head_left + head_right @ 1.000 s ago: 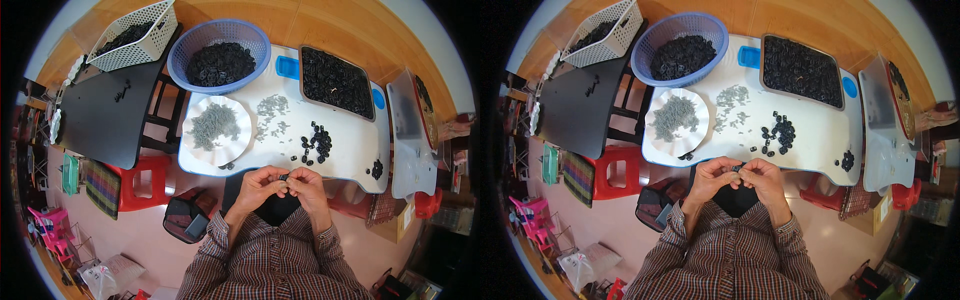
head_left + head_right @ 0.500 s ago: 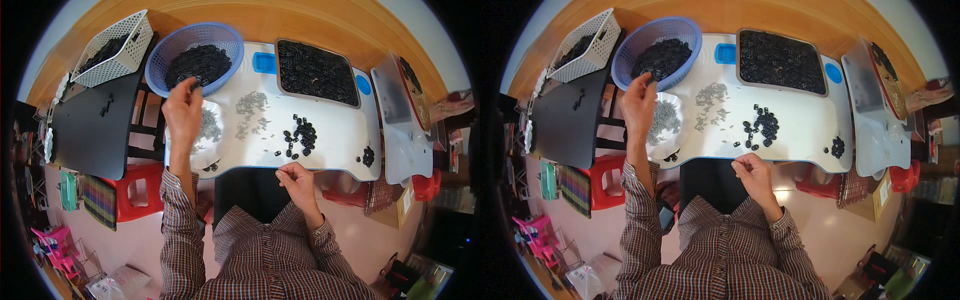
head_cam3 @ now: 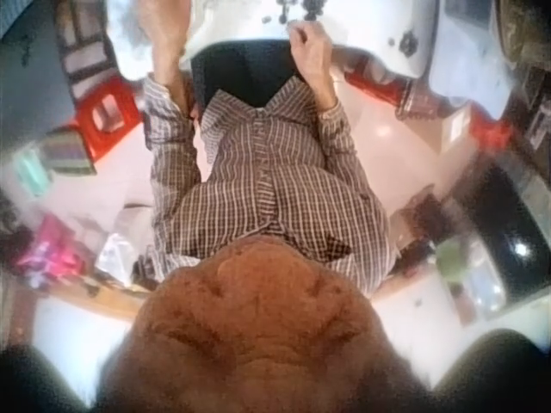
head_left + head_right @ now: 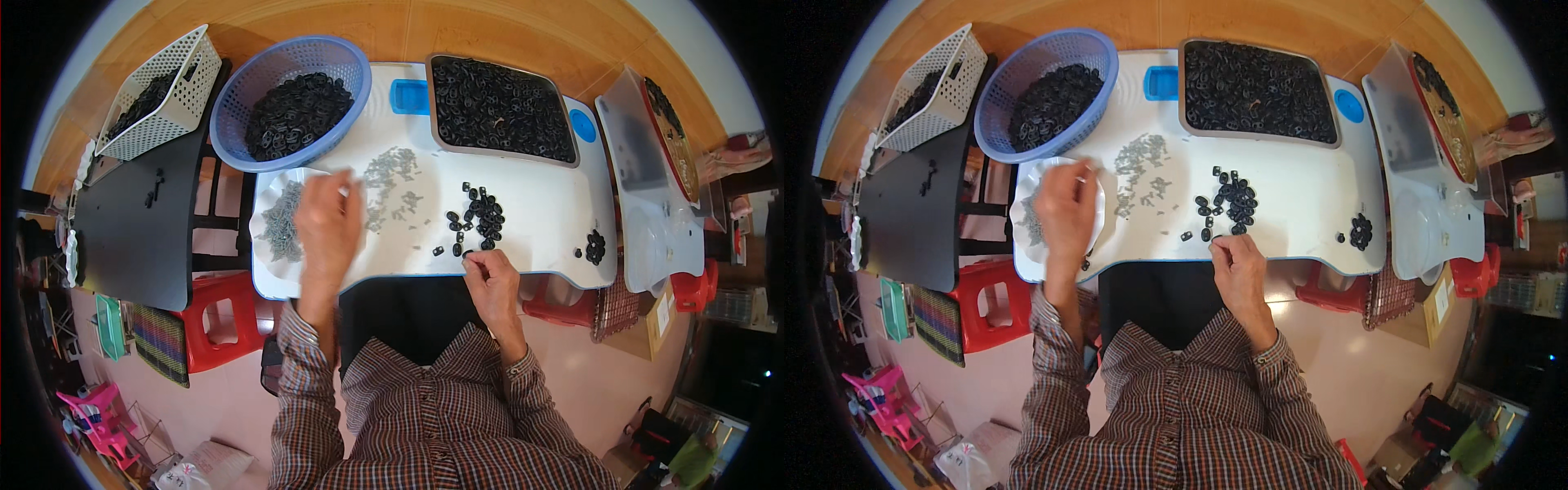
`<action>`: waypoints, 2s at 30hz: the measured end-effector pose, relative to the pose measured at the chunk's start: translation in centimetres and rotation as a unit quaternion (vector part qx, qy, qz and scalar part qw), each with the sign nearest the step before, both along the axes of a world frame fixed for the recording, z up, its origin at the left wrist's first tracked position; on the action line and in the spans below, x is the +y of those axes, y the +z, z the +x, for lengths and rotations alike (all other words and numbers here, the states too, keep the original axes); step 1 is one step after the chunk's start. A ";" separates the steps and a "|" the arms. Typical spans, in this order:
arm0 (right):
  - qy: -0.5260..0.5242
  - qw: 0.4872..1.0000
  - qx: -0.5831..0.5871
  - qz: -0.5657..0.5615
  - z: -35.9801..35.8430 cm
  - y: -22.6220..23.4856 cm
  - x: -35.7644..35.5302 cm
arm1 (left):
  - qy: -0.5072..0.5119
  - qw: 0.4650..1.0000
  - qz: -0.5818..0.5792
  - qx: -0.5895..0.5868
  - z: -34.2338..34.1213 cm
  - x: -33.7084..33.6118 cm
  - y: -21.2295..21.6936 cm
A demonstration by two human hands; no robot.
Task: The person sorts small black plastic parts and silver pins by hand, then assembles them on a white tray.
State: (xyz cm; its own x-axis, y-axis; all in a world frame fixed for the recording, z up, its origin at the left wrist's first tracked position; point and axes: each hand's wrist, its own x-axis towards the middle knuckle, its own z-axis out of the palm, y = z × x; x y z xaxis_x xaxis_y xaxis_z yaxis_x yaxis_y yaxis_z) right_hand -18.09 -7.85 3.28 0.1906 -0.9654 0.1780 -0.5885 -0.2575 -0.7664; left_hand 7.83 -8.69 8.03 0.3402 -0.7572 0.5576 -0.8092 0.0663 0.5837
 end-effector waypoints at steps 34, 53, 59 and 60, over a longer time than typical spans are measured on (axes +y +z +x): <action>-0.013 0.997 0.067 -0.025 0.0 -0.4 -2.5 | -0.294 0.945 0.144 0.021 -8.4 -4.6 -6.3; 0.014 0.963 -0.227 0.144 1.5 0.4 -0.6 | -0.240 0.818 0.135 0.504 -8.8 2.4 -5.7; 0.039 0.950 -0.241 0.195 1.8 0.8 0.1 | -0.213 0.758 0.136 0.601 -9.7 4.3 -6.1; 0.040 0.949 -0.239 0.203 1.9 0.7 0.3 | -0.206 0.765 0.142 0.594 -9.8 4.6 -6.2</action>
